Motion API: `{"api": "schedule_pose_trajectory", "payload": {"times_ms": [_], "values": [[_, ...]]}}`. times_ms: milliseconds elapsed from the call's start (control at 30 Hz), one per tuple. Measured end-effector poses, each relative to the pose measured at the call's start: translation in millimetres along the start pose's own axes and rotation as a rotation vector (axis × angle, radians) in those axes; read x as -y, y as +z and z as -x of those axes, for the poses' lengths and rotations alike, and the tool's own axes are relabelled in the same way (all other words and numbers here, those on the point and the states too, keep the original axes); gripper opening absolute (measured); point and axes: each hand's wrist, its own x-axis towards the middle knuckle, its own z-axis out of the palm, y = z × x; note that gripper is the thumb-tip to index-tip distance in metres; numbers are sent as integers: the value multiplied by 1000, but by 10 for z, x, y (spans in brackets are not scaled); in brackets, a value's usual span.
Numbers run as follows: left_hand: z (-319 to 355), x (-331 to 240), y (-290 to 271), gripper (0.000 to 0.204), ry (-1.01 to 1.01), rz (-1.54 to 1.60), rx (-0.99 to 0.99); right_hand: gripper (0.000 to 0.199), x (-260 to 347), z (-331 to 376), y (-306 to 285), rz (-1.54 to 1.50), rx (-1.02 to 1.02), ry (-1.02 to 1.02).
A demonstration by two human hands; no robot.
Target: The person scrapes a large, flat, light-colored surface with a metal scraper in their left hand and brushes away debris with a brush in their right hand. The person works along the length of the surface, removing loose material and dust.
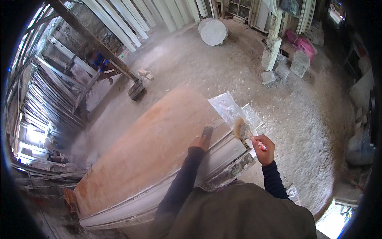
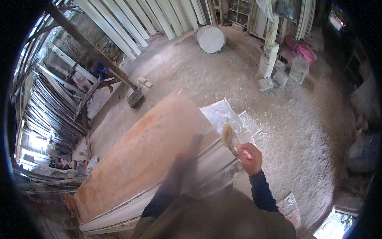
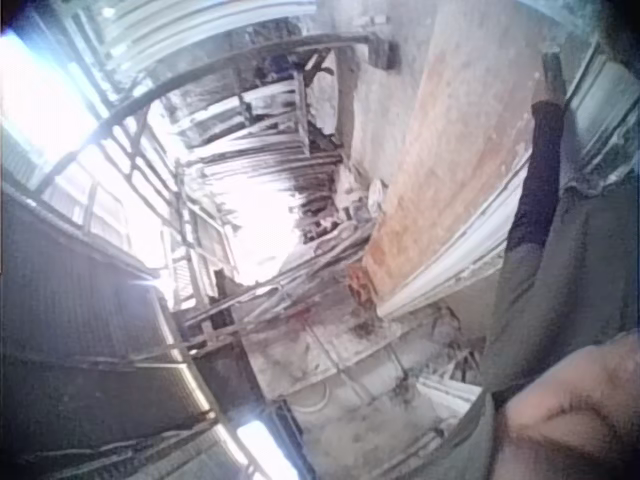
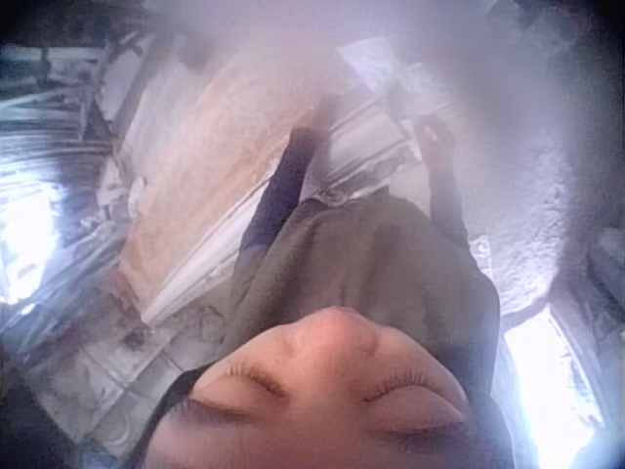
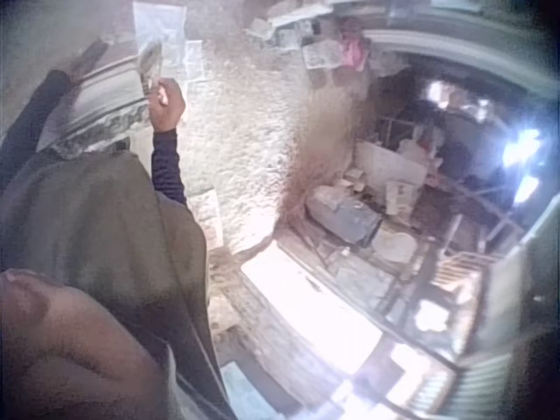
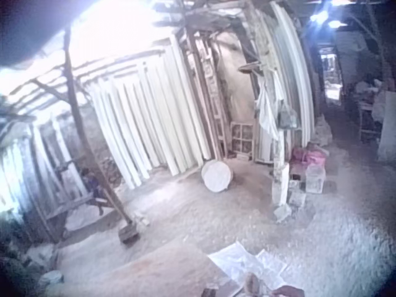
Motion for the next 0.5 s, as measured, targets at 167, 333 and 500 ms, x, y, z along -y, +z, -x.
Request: {"api": "schedule_pose_trajectory", "payload": {"times_ms": [167,333,500], "values": [[-68,-322,-570,29,-103,-18,398,6,-1,14,43,0,-21,-34],[-116,-299,-368,27,-97,43,227,6,40,1,94,-20,8,-25],[-515,-152,187,27,-32,109,-51,6,194,-37,192,-75,51,-15]]}}
